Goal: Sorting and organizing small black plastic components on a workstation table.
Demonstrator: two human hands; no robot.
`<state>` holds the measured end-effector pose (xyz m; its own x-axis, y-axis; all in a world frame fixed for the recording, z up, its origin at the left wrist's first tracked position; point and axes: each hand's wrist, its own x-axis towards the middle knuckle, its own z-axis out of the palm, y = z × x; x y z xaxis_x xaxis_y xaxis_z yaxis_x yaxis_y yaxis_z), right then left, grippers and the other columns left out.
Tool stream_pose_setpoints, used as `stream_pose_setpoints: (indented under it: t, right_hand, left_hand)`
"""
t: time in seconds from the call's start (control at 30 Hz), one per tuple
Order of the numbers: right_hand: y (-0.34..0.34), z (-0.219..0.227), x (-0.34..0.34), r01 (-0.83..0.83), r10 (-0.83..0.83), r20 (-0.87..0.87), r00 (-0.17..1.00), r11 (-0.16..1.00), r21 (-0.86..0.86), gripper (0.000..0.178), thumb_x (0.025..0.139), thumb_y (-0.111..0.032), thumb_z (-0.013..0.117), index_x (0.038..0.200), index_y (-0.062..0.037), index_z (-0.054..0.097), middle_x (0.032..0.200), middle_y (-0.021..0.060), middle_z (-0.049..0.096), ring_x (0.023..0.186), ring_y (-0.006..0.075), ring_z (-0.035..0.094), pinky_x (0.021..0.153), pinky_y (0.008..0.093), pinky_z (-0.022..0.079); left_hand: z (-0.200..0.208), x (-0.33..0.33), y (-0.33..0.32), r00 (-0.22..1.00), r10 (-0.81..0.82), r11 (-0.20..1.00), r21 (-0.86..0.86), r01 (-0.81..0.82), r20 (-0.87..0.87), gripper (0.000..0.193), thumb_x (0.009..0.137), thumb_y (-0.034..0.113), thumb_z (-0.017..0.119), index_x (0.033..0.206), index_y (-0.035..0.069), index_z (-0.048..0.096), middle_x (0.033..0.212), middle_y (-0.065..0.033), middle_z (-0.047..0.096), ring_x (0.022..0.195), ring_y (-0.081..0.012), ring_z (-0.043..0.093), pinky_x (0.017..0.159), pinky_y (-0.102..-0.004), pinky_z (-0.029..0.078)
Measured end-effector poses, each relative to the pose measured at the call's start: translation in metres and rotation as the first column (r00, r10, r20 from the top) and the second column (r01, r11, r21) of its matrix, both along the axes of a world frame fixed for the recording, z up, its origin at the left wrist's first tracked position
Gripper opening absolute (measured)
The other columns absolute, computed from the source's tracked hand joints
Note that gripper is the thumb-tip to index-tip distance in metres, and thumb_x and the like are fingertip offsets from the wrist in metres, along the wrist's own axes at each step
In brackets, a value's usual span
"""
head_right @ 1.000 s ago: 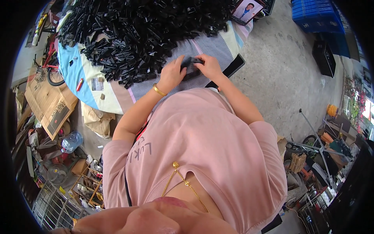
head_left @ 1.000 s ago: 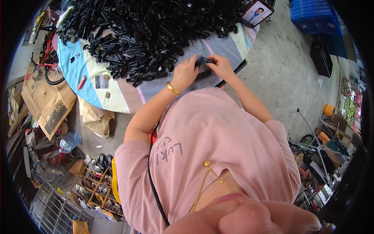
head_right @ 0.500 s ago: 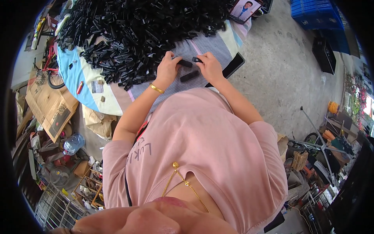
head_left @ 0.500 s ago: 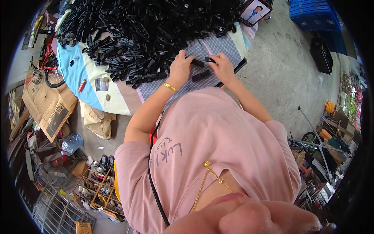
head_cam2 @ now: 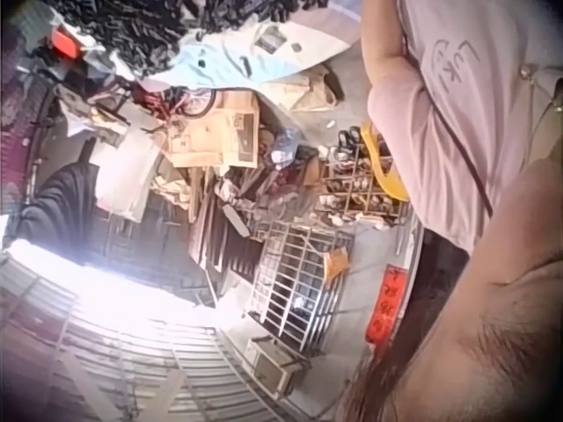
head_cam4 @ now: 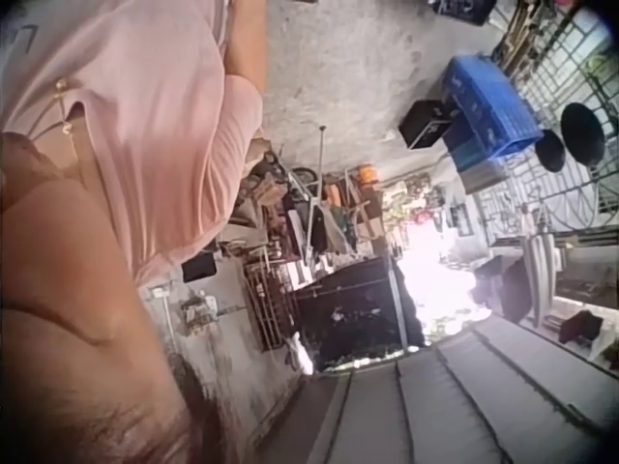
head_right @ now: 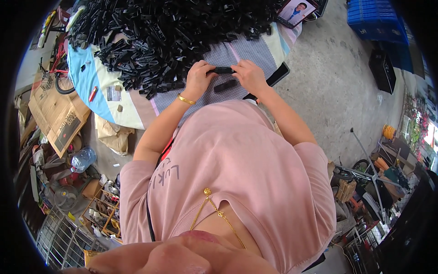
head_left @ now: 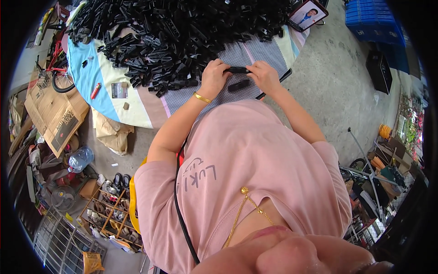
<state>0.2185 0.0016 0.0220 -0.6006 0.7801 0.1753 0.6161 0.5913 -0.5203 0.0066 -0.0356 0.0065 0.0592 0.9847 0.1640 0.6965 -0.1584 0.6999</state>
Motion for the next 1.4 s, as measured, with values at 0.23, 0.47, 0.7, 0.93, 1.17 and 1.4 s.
stream_pose_setpoints:
  t: [0.23, 0.47, 0.7, 0.93, 1.17, 1.4]
  right_hand:
    - [0.013, -0.01, -0.024, -0.121, 0.129, -0.049, 0.99, 0.983, 0.141, 0.023, 0.071, -0.011, 0.072, 0.093, -0.0039, 0.068, 0.082, 0.0034, 0.059, 0.08, 0.0226, 0.057, 0.067, 0.0331, 0.049]
    - [0.017, -0.004, -0.015, -0.151, 0.135, -0.108, 0.985, 0.975, -0.163, 0.022, 0.074, -0.016, 0.071, 0.091, -0.0034, 0.069, 0.088, 0.0044, 0.064, 0.084, 0.0236, 0.059, 0.069, 0.0342, 0.049]
    - [0.067, 0.0, -0.029, 0.209, -0.184, -0.125, 0.975, 0.95, 0.234, 0.031, 0.08, -0.017, 0.067, 0.108, -0.0049, 0.063, 0.109, 0.0068, 0.062, 0.097, 0.026, 0.057, 0.082, 0.0336, 0.049]
    - [0.076, -0.021, -0.037, 0.191, -0.204, 0.052, 0.978, 0.964, 0.184, 0.029, 0.075, -0.017, 0.07, 0.103, -0.0077, 0.065, 0.094, 0.0051, 0.062, 0.092, 0.0255, 0.056, 0.079, 0.0328, 0.049]
    - [0.041, -0.009, -0.024, 0.134, -0.121, -0.069, 0.99, 0.959, 0.25, 0.028, 0.076, -0.019, 0.071, 0.1, -0.0057, 0.065, 0.087, 0.0061, 0.063, 0.081, 0.0254, 0.059, 0.067, 0.0342, 0.049]
    - [0.019, -0.005, -0.016, 0.265, -0.521, -0.345, 0.781, 0.777, -0.571, 0.021, 0.082, -0.02, 0.067, 0.093, -0.0028, 0.062, 0.072, 0.0046, 0.062, 0.053, 0.0132, 0.054, 0.048, 0.0265, 0.044]
  left_hand:
    - [-0.008, -0.001, 0.006, 0.996, -0.083, 0.996, 0.036, 0.083, 0.016, 0.021, 0.065, 0.007, 0.075, 0.085, 0.003, 0.07, 0.08, -0.0084, 0.059, 0.08, -0.0269, 0.058, 0.071, -0.0363, 0.049]
    - [0.013, -0.017, 0.011, 0.926, -0.369, 0.923, -0.146, 0.355, -0.08, 0.02, 0.067, 0.018, 0.075, 0.08, 0.005, 0.068, 0.084, -0.0078, 0.061, 0.084, -0.0288, 0.058, 0.074, -0.0398, 0.049]
    - [0.038, -0.063, 0.064, 0.937, 0.282, 0.943, 0.238, -0.232, -0.204, 0.033, 0.077, 0.021, 0.072, 0.105, 0.005, 0.063, 0.097, -0.0144, 0.059, 0.089, -0.0323, 0.058, 0.076, -0.0381, 0.049]
    - [0.04, -0.067, 0.092, 0.901, 0.15, 0.987, 0.109, -0.115, -0.408, 0.04, 0.077, 0.026, 0.073, 0.113, 0.011, 0.065, 0.103, -0.0157, 0.055, 0.098, -0.0324, 0.053, 0.081, -0.0394, 0.049]
    - [0.052, -0.084, 0.075, 0.969, 0.036, 0.992, 0.126, -0.005, -0.244, 0.024, 0.077, 0.012, 0.072, 0.1, 0.006, 0.07, 0.084, -0.0107, 0.058, 0.076, -0.0265, 0.059, 0.071, -0.0336, 0.049]
    - [0.066, -0.033, 0.038, 0.946, 0.193, 0.825, -0.565, -0.014, 0.259, 0.025, 0.083, 0.022, 0.072, 0.087, -0.002, 0.069, 0.066, -0.0059, 0.063, 0.053, -0.011, 0.055, 0.049, -0.0258, 0.045]
